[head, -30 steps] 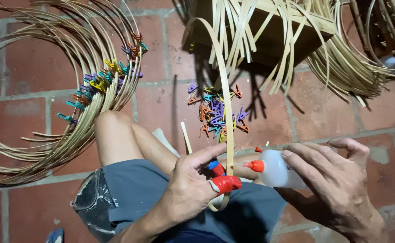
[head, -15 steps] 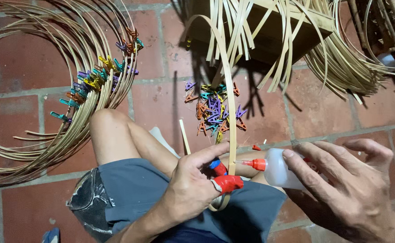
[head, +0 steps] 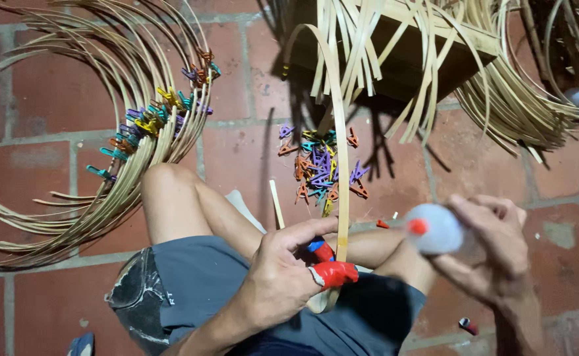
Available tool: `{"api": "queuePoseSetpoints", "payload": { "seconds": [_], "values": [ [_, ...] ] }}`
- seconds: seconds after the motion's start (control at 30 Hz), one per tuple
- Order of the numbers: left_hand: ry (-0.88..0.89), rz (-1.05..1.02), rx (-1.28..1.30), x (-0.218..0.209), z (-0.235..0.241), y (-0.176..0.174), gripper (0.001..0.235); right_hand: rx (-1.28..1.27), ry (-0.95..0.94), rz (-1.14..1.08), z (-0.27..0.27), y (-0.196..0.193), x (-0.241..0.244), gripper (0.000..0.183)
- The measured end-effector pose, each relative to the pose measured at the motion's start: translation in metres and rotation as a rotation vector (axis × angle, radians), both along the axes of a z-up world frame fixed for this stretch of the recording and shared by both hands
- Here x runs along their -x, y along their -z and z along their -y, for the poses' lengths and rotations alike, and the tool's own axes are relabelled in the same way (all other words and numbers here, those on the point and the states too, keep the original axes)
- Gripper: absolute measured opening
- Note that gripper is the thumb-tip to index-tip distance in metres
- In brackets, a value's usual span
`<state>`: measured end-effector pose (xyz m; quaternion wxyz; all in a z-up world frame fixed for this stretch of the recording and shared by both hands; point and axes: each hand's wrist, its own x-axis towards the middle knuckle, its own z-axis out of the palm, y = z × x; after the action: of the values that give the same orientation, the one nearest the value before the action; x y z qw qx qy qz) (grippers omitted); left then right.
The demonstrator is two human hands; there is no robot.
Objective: The person sits on a tiled floor and repeatedly glues thin bamboo strips together using a small glue bottle and colorful clips. They apply glue to the ends of the strips, press them together, and secure the joints with clips while working on a partially assembled bamboo structure.
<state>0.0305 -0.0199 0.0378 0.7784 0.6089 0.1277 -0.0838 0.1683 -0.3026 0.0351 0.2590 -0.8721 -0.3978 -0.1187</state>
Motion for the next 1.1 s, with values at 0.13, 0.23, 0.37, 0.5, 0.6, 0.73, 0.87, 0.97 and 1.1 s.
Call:
{"api": "queuePoseSetpoints", "payload": {
  "seconds": [0.13, 0.23, 0.37, 0.5, 0.6, 0.73, 0.87, 0.97, 1.1],
  "values": [
    [-0.046, 0.055, 0.017, 0.002, -0.002, 0.005, 0.061, -0.204, 0.28, -0.241, 0.063, 0.112, -0.048, 0.072],
    [-0.081, 0.003, 0.049, 0.004, -0.003, 0.007, 0.058, -0.343, 0.542, -0.437, 0.111, 0.199, -0.088, 0.071],
    [-0.13, -0.132, 0.092, 0.007, -0.005, 0.01, 0.058, -0.388, 0.722, -0.35, 0.173, 0.299, -0.109, 0.067],
    [-0.143, -0.08, -0.092, 0.006, -0.011, 0.011, 0.057, -0.315, 0.87, -0.408, 0.193, 0.346, -0.103, 0.07],
    [-0.118, -0.05, -0.1, 0.004, -0.013, 0.009, 0.057, -0.592, 0.763, -0.524, 0.189, 0.336, -0.083, 0.071],
    [-0.135, -0.023, -0.081, 0.0, -0.015, 0.009, 0.058, -0.078, 0.846, -0.333, 0.142, 0.275, -0.043, 0.024],
    [-0.104, -0.105, 0.023, -0.003, -0.013, 0.008, 0.054, 0.013, 0.186, -0.488, 0.032, 0.261, -0.025, 0.032],
    [-0.08, -0.118, 0.16, -0.003, -0.011, 0.001, 0.052, 0.123, -0.011, -0.621, -0.055, 0.281, -0.025, 0.043],
    [-0.088, -0.128, 0.16, 0.007, -0.007, -0.002, 0.05, 0.337, 0.004, -0.651, -0.092, 0.307, -0.034, 0.021]
  ]
}}
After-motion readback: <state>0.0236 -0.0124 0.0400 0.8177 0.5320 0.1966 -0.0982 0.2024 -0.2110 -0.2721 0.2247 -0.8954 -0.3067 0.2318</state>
